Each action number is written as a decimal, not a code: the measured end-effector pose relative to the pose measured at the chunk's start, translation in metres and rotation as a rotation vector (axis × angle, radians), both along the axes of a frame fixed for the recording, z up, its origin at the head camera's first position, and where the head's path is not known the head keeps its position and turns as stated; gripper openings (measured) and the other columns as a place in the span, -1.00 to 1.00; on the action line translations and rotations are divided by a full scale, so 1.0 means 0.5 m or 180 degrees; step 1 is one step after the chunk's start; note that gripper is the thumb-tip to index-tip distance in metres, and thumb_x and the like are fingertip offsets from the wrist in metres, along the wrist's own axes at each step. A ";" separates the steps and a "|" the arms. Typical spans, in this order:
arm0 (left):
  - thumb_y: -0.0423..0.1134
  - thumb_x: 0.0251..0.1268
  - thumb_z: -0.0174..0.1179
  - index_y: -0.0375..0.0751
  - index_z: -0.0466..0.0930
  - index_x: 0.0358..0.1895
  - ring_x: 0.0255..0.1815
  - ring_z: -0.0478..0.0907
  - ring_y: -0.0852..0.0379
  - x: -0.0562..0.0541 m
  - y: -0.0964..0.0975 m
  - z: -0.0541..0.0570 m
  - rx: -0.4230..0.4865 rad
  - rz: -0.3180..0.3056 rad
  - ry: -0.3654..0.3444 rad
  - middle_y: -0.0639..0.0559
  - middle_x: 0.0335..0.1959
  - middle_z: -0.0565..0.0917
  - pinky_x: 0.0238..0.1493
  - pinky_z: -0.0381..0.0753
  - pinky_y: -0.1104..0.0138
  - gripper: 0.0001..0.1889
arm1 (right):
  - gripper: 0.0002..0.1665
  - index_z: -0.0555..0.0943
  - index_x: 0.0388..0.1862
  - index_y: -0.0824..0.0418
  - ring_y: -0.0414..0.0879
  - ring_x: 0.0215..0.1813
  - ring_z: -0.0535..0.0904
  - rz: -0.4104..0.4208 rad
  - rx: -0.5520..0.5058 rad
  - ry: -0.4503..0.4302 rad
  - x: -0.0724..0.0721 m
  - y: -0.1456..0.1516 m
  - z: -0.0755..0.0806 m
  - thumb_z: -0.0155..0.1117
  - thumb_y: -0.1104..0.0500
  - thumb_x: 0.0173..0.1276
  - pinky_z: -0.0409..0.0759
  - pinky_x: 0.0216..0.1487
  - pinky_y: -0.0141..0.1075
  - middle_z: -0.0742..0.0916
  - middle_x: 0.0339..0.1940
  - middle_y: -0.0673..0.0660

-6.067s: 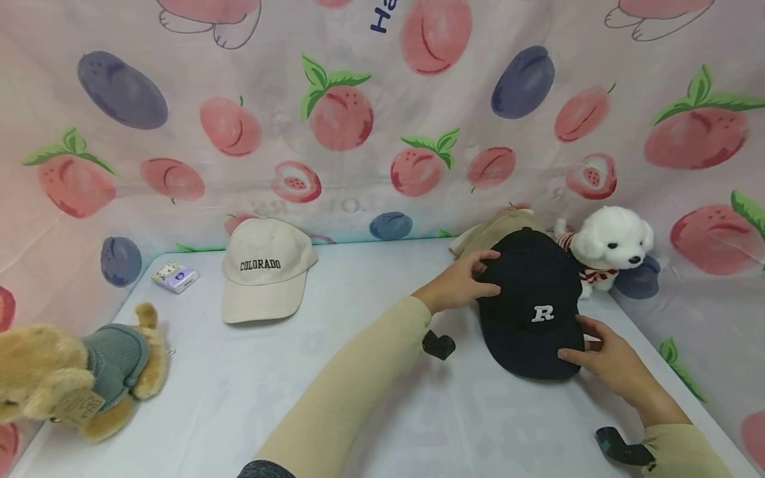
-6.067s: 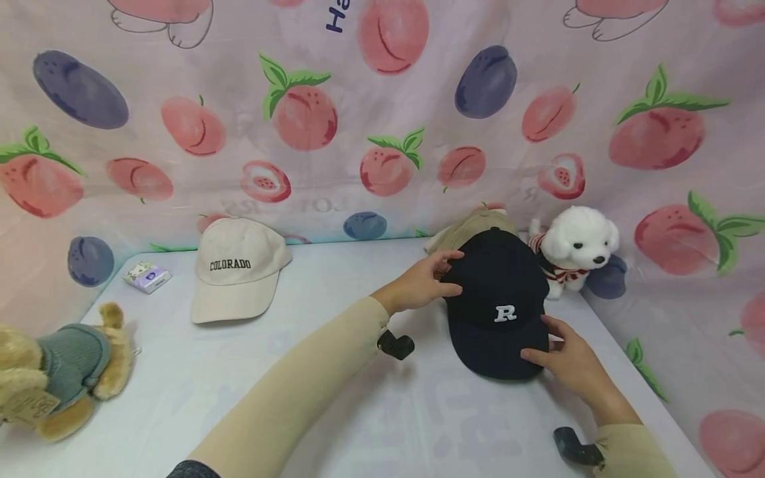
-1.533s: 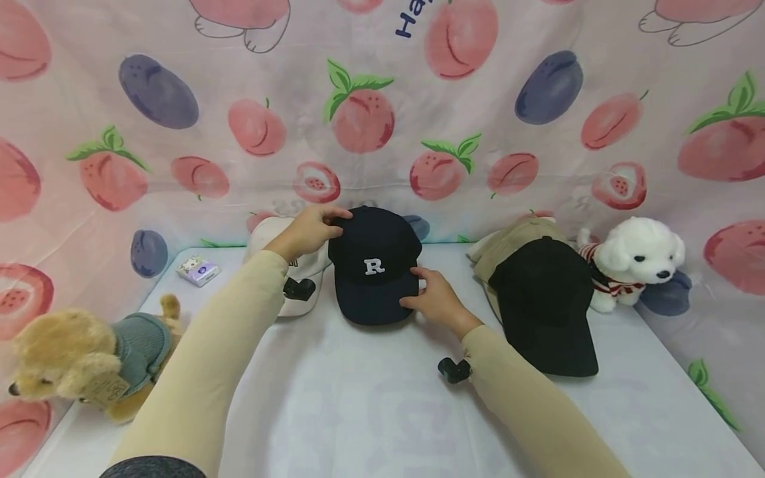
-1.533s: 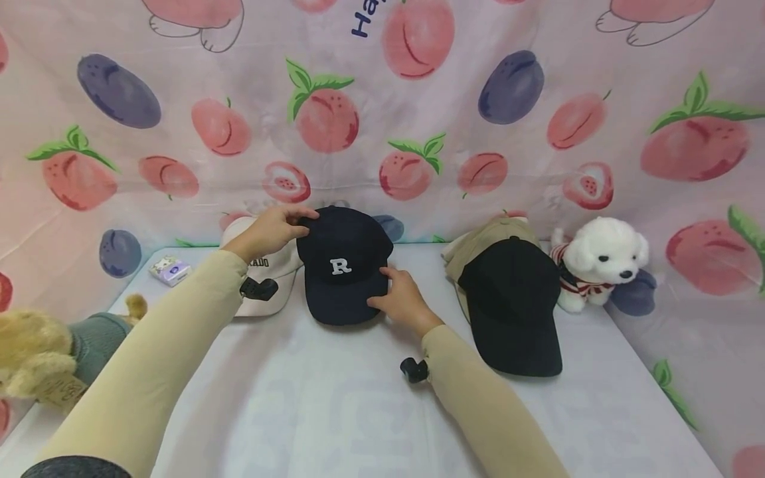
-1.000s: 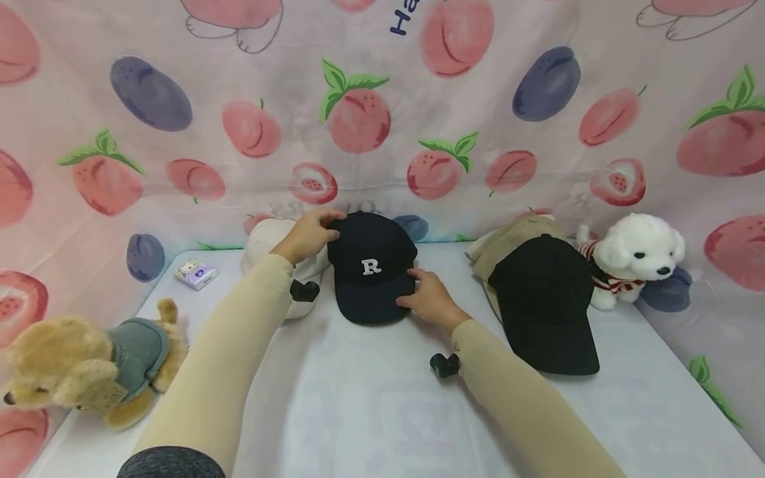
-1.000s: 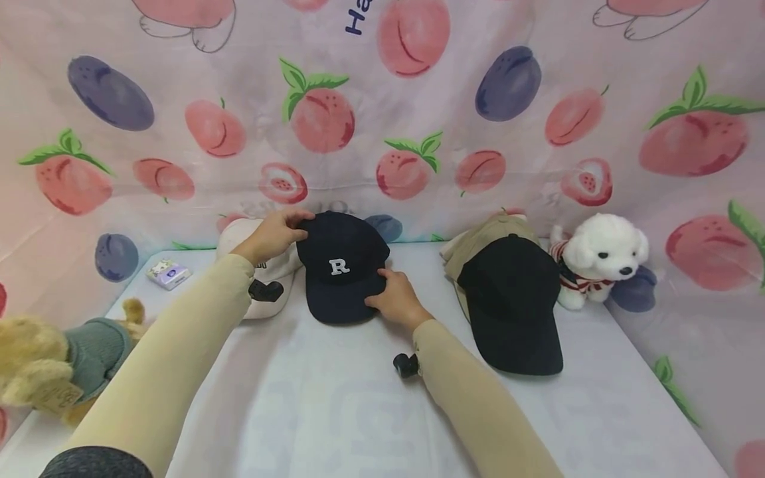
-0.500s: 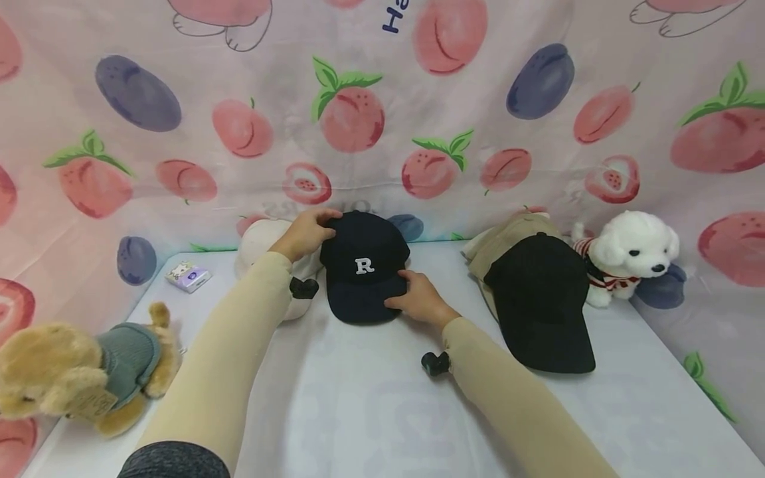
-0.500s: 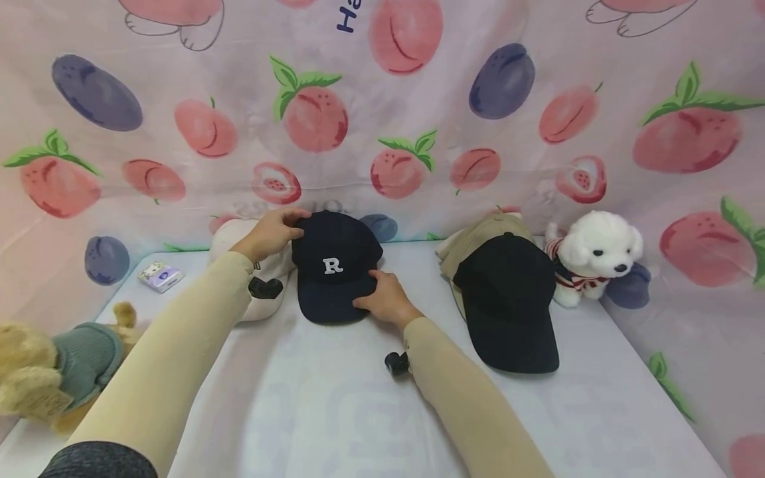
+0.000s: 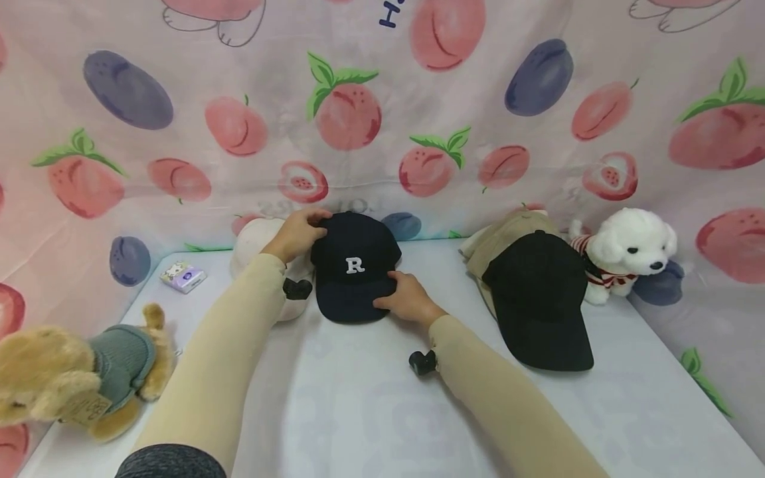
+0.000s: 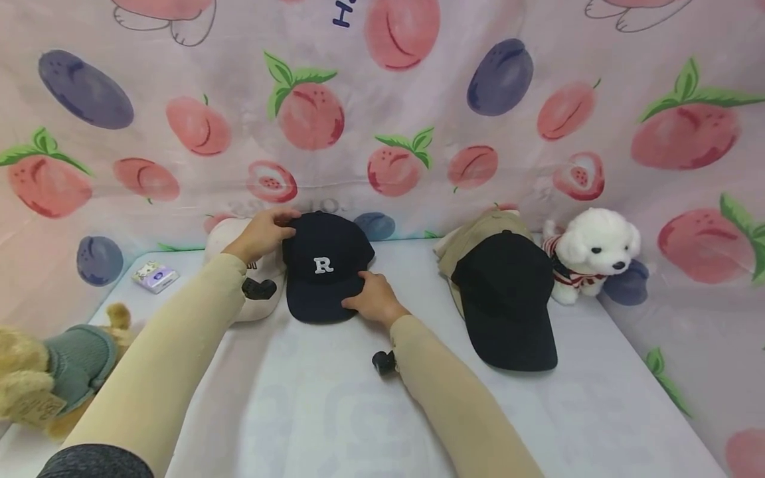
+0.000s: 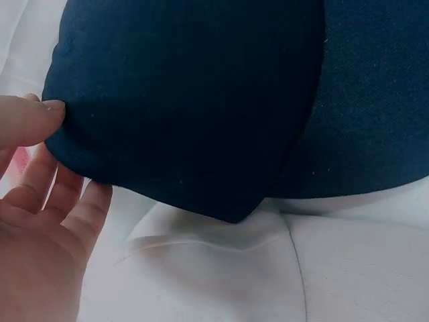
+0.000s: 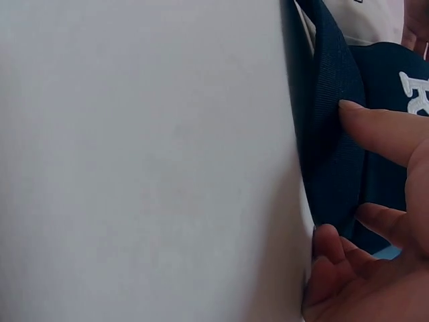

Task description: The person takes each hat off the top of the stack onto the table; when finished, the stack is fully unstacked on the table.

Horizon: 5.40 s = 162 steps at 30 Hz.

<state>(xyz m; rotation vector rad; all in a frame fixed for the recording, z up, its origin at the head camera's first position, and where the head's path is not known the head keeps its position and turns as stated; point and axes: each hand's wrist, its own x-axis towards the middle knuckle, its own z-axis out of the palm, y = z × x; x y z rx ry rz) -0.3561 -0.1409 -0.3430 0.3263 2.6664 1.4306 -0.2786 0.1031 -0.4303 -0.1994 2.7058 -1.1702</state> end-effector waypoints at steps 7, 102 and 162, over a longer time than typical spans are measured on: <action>-0.46 0.44 0.06 -0.32 0.47 0.33 0.39 0.30 -0.13 -0.003 -0.012 -0.006 -0.0037 0.0087 0.0005 -0.24 0.36 0.44 0.38 0.28 0.08 -0.58 | -0.09 0.31 0.48 0.38 0.21 0.46 0.30 0.0001 0.0018 -0.0042 -0.003 -0.018 -0.001 0.48 0.07 0.27 0.26 0.43 -0.04 0.43 0.41 0.38; -0.16 0.41 0.27 -0.07 0.41 0.45 0.38 0.34 0.16 0.181 0.342 0.026 0.0314 -0.1625 0.0107 0.12 0.38 0.45 0.32 0.37 0.28 -0.43 | -0.21 0.36 0.44 0.33 0.10 0.14 0.56 -0.0500 0.0173 0.0771 0.294 0.435 0.118 0.39 -0.02 0.39 0.48 -0.08 -0.54 0.57 0.29 0.27; -0.34 0.36 0.30 -0.10 0.43 0.37 0.35 0.38 0.00 0.166 0.555 -0.008 0.0674 -0.1765 -0.0268 -0.09 0.40 0.40 0.13 0.48 0.35 -0.47 | 0.21 -0.14 0.54 0.56 0.55 0.36 0.24 -0.0600 0.0182 -0.0182 0.292 0.603 0.033 0.41 -0.05 0.35 0.36 0.23 0.30 0.22 0.42 0.65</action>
